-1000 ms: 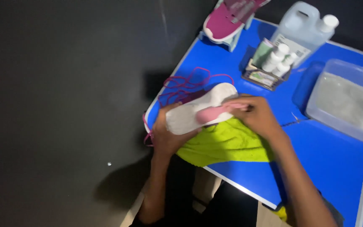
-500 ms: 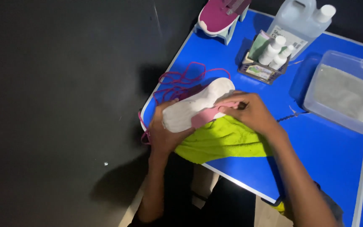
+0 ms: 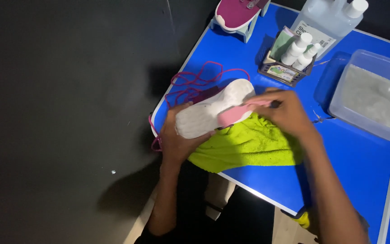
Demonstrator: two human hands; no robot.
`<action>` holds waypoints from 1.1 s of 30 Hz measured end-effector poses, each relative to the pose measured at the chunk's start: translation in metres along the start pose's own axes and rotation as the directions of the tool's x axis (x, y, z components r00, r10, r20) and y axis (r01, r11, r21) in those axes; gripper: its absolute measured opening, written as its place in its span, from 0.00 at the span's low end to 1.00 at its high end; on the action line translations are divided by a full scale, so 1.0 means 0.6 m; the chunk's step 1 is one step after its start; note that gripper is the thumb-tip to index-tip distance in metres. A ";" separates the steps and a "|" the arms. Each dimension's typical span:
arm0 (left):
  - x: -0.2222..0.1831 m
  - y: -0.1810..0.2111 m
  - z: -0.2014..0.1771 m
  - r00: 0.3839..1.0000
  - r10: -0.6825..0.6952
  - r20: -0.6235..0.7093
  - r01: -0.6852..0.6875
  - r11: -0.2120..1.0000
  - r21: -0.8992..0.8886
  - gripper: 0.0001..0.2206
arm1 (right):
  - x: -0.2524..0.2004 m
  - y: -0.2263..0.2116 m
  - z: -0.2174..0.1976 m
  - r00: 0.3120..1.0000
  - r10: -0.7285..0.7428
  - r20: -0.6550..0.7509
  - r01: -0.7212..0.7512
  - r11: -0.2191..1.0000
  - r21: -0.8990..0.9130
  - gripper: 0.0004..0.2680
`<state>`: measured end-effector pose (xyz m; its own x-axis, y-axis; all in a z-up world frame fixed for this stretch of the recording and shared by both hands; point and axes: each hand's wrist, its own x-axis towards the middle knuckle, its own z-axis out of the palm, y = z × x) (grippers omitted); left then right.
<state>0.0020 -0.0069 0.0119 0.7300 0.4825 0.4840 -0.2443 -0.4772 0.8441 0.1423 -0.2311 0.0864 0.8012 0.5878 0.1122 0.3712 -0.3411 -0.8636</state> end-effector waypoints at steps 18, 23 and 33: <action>0.005 -0.016 0.003 0.998 0.065 -0.005 -0.066 0.995 -0.080 0.38 | -0.001 0.087 -0.014 0.989 -0.083 -0.123 0.085 0.996 0.007 0.08; 0.001 -0.015 0.005 0.999 0.042 0.027 -0.040 0.996 -0.077 0.39 | -0.007 0.009 0.022 0.994 -0.099 -0.038 0.101 0.994 0.053 0.10; 0.002 -0.005 -0.003 1.000 0.011 0.028 -0.010 0.999 -0.034 0.40 | -0.011 0.022 0.026 0.991 -0.103 -0.086 0.110 0.991 0.076 0.10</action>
<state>0.0023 -0.0039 0.0103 0.7449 0.4563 0.4867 -0.2730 -0.4572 0.8464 0.1344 -0.2281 0.0667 0.7960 0.5545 0.2429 0.4206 -0.2179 -0.8807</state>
